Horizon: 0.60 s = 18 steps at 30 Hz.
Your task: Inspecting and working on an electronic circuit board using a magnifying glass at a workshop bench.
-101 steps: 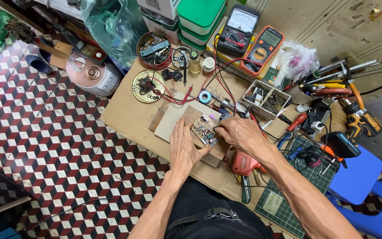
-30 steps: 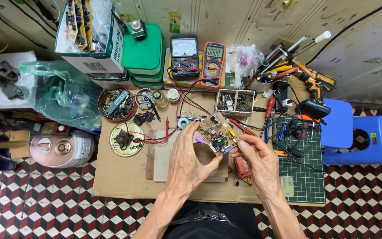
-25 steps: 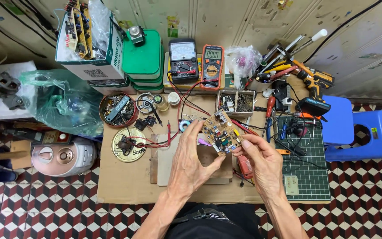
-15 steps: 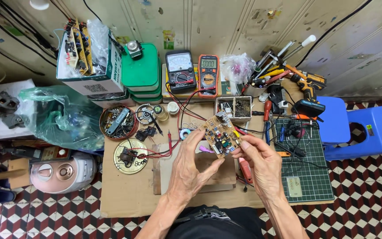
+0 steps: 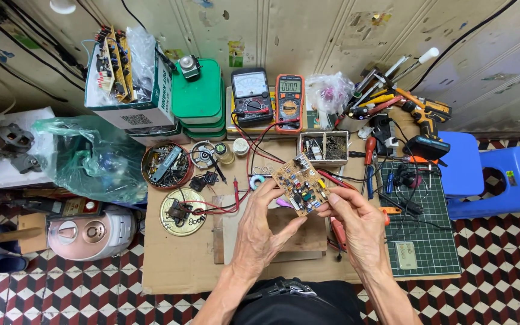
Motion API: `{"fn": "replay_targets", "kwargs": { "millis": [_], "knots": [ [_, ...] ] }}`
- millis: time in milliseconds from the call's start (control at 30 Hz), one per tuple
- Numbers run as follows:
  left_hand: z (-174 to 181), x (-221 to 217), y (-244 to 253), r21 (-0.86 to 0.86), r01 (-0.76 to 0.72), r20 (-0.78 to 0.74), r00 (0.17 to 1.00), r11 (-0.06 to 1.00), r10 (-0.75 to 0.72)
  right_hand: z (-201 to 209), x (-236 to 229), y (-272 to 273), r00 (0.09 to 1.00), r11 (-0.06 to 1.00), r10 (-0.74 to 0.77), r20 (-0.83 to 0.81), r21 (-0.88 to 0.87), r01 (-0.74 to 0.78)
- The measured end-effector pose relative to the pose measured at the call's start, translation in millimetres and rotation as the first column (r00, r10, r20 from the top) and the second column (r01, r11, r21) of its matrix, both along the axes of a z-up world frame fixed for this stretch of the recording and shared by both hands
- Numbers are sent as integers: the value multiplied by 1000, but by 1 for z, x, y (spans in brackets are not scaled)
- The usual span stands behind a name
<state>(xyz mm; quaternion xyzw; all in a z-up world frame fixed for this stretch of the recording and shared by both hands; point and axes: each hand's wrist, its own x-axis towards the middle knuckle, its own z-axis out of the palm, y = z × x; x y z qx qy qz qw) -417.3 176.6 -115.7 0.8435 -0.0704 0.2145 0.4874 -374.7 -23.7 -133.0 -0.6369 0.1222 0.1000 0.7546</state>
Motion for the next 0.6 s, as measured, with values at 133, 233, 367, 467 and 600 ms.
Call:
{"fn": "replay_targets", "kwargs": {
  "millis": [133, 233, 367, 467, 600],
  "knots": [
    [-2, -1, -3, 8, 4, -32, 999, 1000, -3, 2, -1, -2, 1000, 1000, 1, -1, -20, -1],
    [-5, -2, -5, 14, 10, -39, 999, 1000, -9, 0, -3, -4, 1000, 1000, 3, 8, -30, -3],
    [-8, -3, -9, 16, 15, -45, 999, 1000, -14, 2, -4, -6, 1000, 999, 4, 15, -32, -3],
    [-9, -4, -12, 23, 15, -46, 999, 1000, -14, 3, -5, -8, 1000, 999, 3, 8, -43, -3],
    [-8, -5, -15, 31, 13, -36, 999, 999, -12, -1, -5, -11, 999, 999, 25, 32, -24, -24]
  ]
}}
